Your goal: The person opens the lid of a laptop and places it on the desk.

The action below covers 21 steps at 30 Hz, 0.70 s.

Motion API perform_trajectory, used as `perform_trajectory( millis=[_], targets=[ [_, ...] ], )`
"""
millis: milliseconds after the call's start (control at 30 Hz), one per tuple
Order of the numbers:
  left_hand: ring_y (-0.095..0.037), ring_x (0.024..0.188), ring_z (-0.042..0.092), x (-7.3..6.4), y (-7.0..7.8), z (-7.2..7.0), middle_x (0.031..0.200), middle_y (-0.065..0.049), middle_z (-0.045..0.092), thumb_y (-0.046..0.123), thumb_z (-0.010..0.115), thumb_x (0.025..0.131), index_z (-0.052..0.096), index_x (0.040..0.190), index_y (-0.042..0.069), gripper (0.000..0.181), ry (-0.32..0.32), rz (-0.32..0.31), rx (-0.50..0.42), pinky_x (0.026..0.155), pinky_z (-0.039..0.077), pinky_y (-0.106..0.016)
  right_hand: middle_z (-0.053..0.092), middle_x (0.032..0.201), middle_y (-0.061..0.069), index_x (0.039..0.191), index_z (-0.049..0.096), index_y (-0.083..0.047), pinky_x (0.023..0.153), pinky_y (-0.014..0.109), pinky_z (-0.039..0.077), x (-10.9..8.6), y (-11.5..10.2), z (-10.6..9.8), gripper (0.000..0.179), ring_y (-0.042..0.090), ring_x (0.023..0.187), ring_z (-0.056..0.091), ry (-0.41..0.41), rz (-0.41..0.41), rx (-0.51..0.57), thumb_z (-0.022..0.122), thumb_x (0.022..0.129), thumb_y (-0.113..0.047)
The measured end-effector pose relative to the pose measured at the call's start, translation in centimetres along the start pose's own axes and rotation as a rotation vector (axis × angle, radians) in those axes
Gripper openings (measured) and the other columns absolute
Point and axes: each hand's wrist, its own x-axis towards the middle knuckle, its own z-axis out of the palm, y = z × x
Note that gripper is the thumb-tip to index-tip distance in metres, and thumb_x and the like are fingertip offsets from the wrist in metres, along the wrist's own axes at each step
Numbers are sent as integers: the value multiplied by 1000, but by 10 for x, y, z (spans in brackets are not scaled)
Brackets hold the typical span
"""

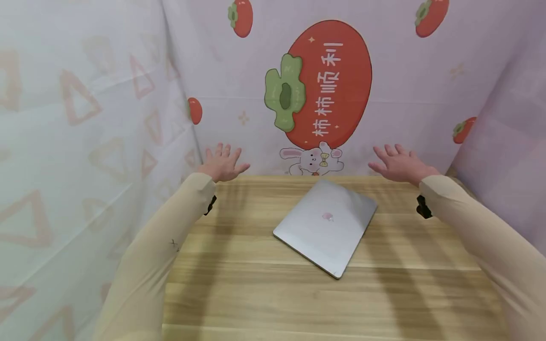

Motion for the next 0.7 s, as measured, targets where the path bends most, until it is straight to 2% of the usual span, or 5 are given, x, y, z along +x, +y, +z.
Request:
perform_trajectory(
  millis=[233,400,500,700],
  targets=[
    [-46,151,-5,5,-2,5,163,-26,3,66,23,99,9,160,17,79,34,5,-24,113,-1,-74,4,158,36,158,4,-7,107,79,5,0,0,5,86,62,141,1,5,-6,2,27,99,-65],
    [-48,150,-4,3,-2,15,163,-27,3,65,24,99,9,159,16,79,14,8,-50,113,1,-74,3,158,37,158,3,-7,108,78,6,2,-4,13,84,62,141,2,-16,-5,24,28,100,-63],
    [-48,150,-3,2,0,19,163,-27,4,65,24,99,10,159,16,79,14,4,-55,114,3,-74,3,157,38,158,3,-7,109,77,5,2,-4,17,83,63,141,2,-25,-10,37,27,101,-61],
    [-46,151,-5,7,9,28,164,-26,0,68,21,98,6,160,16,81,7,8,-105,115,4,-72,7,155,41,157,7,-1,111,74,13,0,-1,32,77,63,140,8,-9,-55,9,28,104,-53]
  ],
)
